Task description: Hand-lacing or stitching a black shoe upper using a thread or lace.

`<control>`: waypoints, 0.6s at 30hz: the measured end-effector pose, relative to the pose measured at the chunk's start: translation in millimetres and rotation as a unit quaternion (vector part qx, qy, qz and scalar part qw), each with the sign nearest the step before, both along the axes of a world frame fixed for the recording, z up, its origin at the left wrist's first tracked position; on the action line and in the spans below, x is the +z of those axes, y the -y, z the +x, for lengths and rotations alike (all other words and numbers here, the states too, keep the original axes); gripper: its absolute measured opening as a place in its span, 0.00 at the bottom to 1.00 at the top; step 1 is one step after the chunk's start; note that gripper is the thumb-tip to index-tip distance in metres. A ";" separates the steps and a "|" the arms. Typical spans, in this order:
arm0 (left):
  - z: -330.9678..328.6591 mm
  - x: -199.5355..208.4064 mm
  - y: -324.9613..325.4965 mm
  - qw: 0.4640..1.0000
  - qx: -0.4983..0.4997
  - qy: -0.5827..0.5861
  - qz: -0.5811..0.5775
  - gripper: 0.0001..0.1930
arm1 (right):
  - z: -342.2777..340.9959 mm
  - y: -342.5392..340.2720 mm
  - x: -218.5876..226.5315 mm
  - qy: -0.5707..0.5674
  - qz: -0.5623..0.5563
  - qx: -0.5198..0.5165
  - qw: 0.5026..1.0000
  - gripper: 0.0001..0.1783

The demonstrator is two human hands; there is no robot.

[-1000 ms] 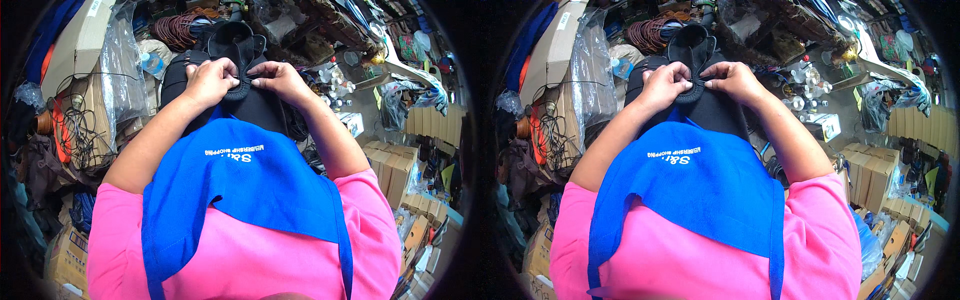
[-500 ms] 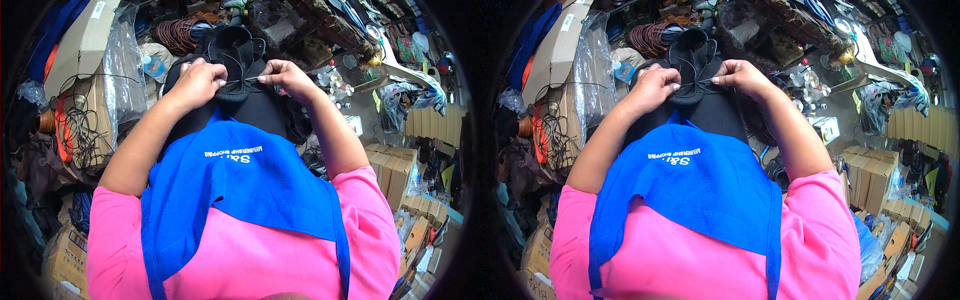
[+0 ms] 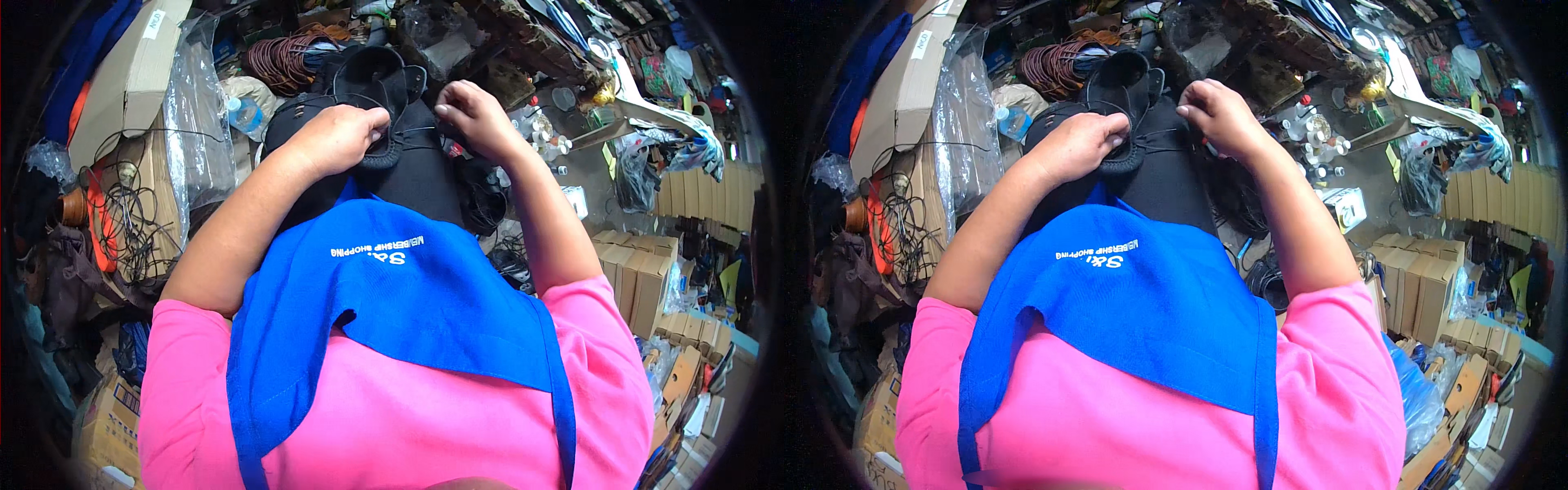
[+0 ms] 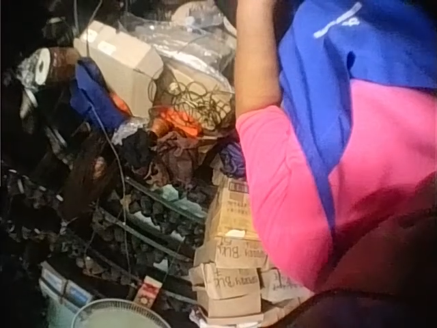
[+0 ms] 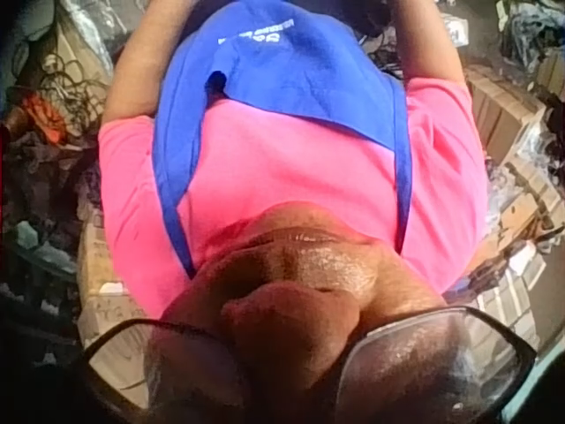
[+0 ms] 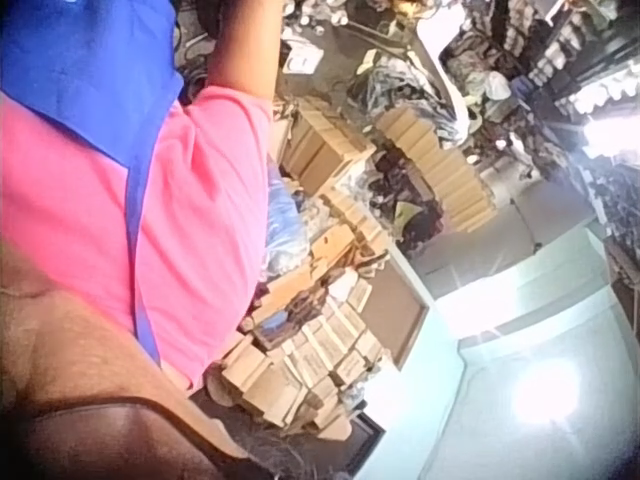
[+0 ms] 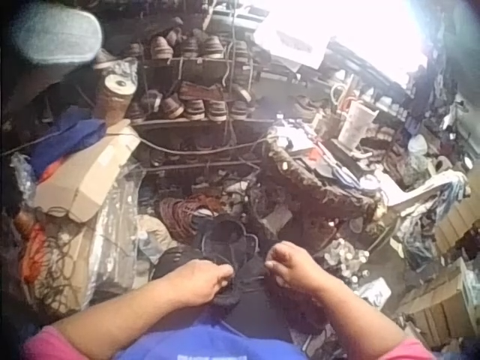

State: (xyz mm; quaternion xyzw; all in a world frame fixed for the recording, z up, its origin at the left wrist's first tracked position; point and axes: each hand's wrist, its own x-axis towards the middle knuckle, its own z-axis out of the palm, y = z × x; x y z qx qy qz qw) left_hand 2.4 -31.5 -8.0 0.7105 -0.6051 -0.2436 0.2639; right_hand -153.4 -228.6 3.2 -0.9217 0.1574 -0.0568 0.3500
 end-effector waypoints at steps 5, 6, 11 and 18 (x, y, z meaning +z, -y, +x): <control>3.6 -6.2 0.0 0.999 0.001 0.042 0.001 0.06 | 3.6 -1.9 9.0 0.034 -0.130 -0.042 0.990 0.09; 1.5 -5.4 -2.1 0.999 0.002 0.045 0.015 0.06 | 3.7 -13.5 18.8 0.032 -0.127 -0.037 0.991 0.09; 2.3 -10.5 -6.2 0.998 -0.009 0.051 -0.021 0.06 | 16.7 -52.2 22.9 -0.053 -0.373 0.219 0.900 0.09; 13.5 -0.3 -31.9 0.984 -0.037 0.169 -0.037 0.07 | 10.6 -29.4 14.4 -0.047 -0.325 0.252 0.910 0.11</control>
